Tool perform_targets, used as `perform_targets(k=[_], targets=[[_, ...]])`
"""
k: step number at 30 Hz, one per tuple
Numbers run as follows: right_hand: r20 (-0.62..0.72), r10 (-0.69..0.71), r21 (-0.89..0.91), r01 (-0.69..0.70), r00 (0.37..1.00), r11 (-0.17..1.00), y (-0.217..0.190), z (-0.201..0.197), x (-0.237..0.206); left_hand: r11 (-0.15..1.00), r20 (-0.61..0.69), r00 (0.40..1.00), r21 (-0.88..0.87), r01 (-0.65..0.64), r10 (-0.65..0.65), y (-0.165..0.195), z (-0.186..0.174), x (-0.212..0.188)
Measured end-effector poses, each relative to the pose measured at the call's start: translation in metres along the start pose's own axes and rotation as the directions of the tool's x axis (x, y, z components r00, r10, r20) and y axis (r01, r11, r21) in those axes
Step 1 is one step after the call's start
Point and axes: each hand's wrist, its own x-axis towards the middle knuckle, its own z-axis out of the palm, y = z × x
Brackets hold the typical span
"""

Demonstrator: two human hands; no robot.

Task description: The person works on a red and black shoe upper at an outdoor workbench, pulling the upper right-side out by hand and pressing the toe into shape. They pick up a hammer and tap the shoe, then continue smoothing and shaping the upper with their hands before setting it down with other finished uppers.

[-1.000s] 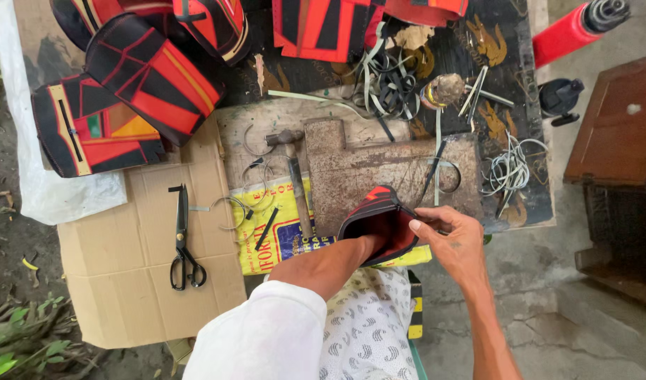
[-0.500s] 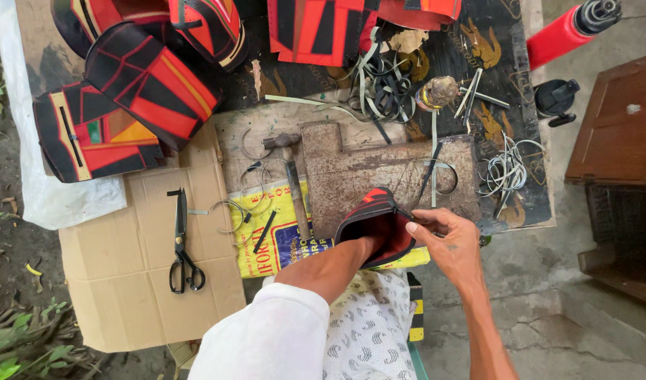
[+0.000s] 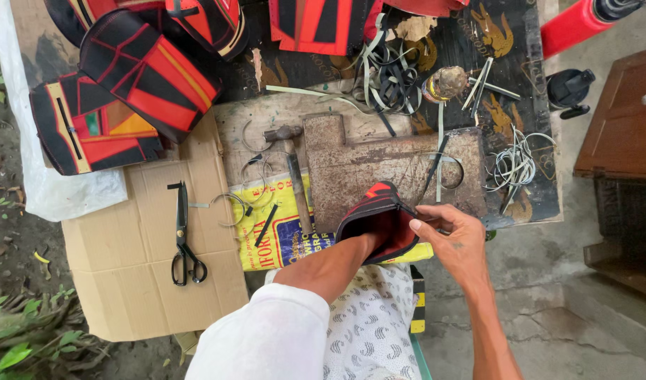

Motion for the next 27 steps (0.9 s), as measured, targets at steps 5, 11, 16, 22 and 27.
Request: perform_targets(k=[5, 11, 16, 22, 27], targets=[[0.017, 0.031, 0.017, -0.032, 0.999, 0.999, -0.0026, 0.0000, 0.0006, 1.000, -0.007, 1.000, -0.007, 0.009, -0.009, -0.0014, -0.0002, -0.0006], [0.020, 0.011, 0.017, -0.011, 1.000, 1.000, -0.0030, 0.0006, 0.0021, 1.000, -0.008, 1.000, -0.017, 0.015, -0.015, -0.0020, 0.0005, -0.0018], [0.022, 0.050, 0.019, -0.050, 0.999, 0.999, -0.0032, -0.0001, 0.0023, 0.999, -0.013, 1.000, -0.026, 0.022, -0.022, -0.0027, 0.0002, -0.0028], [0.029, 0.048, 0.027, -0.049, 0.998, 0.998, -0.0026, -0.0019, 0.0023, 0.999, -0.020, 1.000, -0.036, 0.017, -0.018, -0.0021, -0.0001, -0.0027], [0.032, 0.024, 0.029, -0.024, 0.999, 0.999, -0.0014, -0.0017, 0.0019, 0.999, -0.020, 1.000, -0.041, 0.016, -0.017, -0.0017, 0.0000, -0.0042]])
